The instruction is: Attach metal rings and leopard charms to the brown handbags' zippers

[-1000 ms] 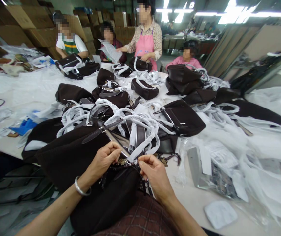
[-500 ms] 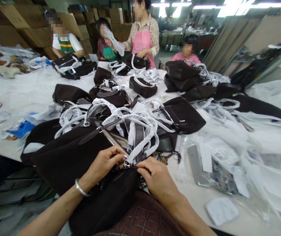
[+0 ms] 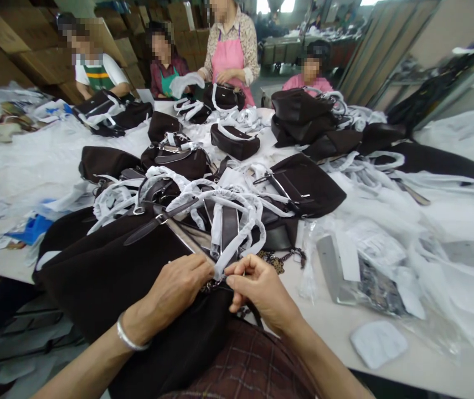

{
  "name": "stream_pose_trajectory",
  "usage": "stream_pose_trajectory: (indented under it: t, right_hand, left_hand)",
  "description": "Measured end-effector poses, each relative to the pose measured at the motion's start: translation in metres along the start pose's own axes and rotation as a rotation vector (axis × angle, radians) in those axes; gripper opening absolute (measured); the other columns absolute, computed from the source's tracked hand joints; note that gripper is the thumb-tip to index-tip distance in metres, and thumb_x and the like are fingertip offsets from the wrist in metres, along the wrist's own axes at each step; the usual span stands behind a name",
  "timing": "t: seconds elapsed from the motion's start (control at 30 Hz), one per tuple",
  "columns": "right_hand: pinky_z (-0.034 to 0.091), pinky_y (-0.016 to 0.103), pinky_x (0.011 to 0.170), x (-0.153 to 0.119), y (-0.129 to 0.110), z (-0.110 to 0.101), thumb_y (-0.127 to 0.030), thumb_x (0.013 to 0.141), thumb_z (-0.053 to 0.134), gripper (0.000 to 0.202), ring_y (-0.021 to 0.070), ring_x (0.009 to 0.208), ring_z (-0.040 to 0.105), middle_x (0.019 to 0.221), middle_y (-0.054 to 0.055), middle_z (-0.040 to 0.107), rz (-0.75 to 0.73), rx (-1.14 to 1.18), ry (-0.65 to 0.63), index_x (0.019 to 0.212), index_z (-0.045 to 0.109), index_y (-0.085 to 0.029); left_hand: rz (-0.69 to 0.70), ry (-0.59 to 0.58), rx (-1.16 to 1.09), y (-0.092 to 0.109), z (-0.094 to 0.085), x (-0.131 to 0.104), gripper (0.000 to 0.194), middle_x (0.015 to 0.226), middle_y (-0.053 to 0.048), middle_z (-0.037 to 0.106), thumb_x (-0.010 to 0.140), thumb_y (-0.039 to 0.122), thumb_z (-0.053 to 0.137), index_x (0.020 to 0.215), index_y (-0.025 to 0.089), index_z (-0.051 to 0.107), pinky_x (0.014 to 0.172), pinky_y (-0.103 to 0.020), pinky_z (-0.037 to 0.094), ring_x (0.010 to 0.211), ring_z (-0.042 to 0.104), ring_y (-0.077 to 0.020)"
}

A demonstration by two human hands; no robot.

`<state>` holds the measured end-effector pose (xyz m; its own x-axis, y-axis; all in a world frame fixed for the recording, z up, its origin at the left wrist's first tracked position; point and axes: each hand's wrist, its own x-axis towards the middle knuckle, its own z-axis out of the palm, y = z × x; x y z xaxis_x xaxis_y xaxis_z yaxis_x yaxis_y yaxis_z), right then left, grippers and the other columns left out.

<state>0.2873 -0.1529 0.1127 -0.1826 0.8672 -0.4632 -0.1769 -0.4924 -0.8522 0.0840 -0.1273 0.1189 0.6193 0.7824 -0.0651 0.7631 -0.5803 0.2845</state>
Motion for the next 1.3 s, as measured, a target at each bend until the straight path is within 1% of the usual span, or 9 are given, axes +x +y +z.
stream_pose_trajectory:
  t: [0.1,0.3,0.43,0.53,0.63,0.77,0.93,1.1,1.3]
  right_hand:
    - [0.033,0.017,0.031,0.013,0.0,-0.004,-0.037,0.077,0.071,0.021,0.0063,0.031,0.044,0.052,-0.006,0.056,0.025,-0.23,0.022,0.08,0.062,-0.018]
    - [0.016,0.017,0.027,0.049,-0.004,-0.004,-0.042,0.073,0.075,0.028,0.0031,0.027,0.032,0.046,-0.006,0.053,0.068,-0.458,0.003,0.068,0.064,-0.017]
    - [0.013,0.018,0.028,0.06,-0.002,0.001,-0.049,0.07,0.075,0.041,0.0031,0.026,0.026,0.038,-0.009,0.042,0.123,-0.369,-0.076,0.057,0.051,-0.019]
    - [0.014,0.018,0.031,0.059,0.0,0.002,-0.053,0.074,0.07,0.044,0.0033,0.028,0.026,0.039,-0.01,0.039,0.042,-0.285,-0.095,0.057,0.047,-0.02]
    - [0.017,0.018,0.033,0.062,0.001,0.002,-0.048,0.076,0.071,0.04,0.0034,0.032,0.03,0.045,-0.009,0.044,-0.073,-0.207,0.037,0.06,0.048,-0.019]
    - [0.016,0.018,0.033,0.069,0.006,-0.002,-0.047,0.074,0.073,0.042,0.002,0.031,0.023,0.045,-0.01,0.039,-0.131,0.046,0.206,0.059,0.043,-0.021]
    - [0.017,0.018,0.033,0.061,0.007,-0.009,-0.051,0.071,0.076,0.04,0.004,0.035,0.028,0.05,-0.01,0.043,-0.101,-0.188,0.216,0.076,0.05,-0.021]
    - [0.021,0.02,0.036,0.043,-0.011,-0.006,-0.047,0.078,0.067,0.036,0.0045,0.039,0.034,0.051,-0.005,0.049,-0.007,-0.602,0.011,0.062,0.056,-0.017]
    - [0.02,0.02,0.037,0.04,-0.019,0.008,-0.042,0.078,0.066,0.029,0.0037,0.039,0.034,0.053,-0.005,0.05,0.134,-0.571,-0.105,0.067,0.061,-0.016]
  left_hand:
    - [-0.084,0.052,-0.218,-0.002,0.004,-0.003,0.018,0.087,-0.002,0.06,0.098,0.018,0.041,0.089,0.02,0.057,0.072,-0.028,0.04,0.079,0.055,-0.0172]
    - [-0.233,0.075,-0.713,-0.004,0.008,-0.006,0.014,0.083,0.001,0.062,0.094,0.02,0.046,0.084,0.021,0.056,0.072,-0.025,0.04,0.076,0.055,-0.0148]
    - [-0.246,0.101,-0.84,-0.005,0.007,-0.008,0.013,0.086,0.001,0.064,0.091,0.019,0.048,0.083,0.021,0.058,0.073,-0.024,0.041,0.078,0.056,-0.0147]
    - [-0.259,0.117,-0.889,-0.007,0.008,-0.009,0.013,0.087,0.0,0.065,0.091,0.02,0.049,0.084,0.02,0.059,0.074,-0.024,0.041,0.078,0.057,-0.0146]
    - [-0.29,0.091,-0.941,-0.009,0.01,-0.01,0.012,0.083,0.001,0.065,0.091,0.022,0.049,0.084,0.02,0.06,0.071,-0.024,0.042,0.075,0.057,-0.0142]
    - [-0.34,0.076,-1.034,-0.012,0.013,-0.007,0.014,0.084,-0.001,0.067,0.09,0.025,0.05,0.085,0.019,0.062,0.07,-0.025,0.044,0.075,0.059,-0.0152]
    - [-0.443,0.045,-1.08,-0.014,0.012,-0.002,0.014,0.077,-0.002,0.067,0.085,0.025,0.055,0.08,0.016,0.064,0.065,-0.024,0.044,0.07,0.059,-0.0151]
    - [-0.426,0.011,-1.151,-0.018,0.013,0.002,0.015,0.072,0.0,0.062,0.086,0.029,0.058,0.08,0.015,0.062,0.063,-0.023,0.042,0.066,0.055,-0.013]
    - [-0.43,0.058,-1.422,-0.024,0.015,-0.001,0.019,0.075,0.0,0.06,0.085,0.032,0.062,0.084,0.013,0.06,0.063,-0.021,0.041,0.066,0.053,-0.01]
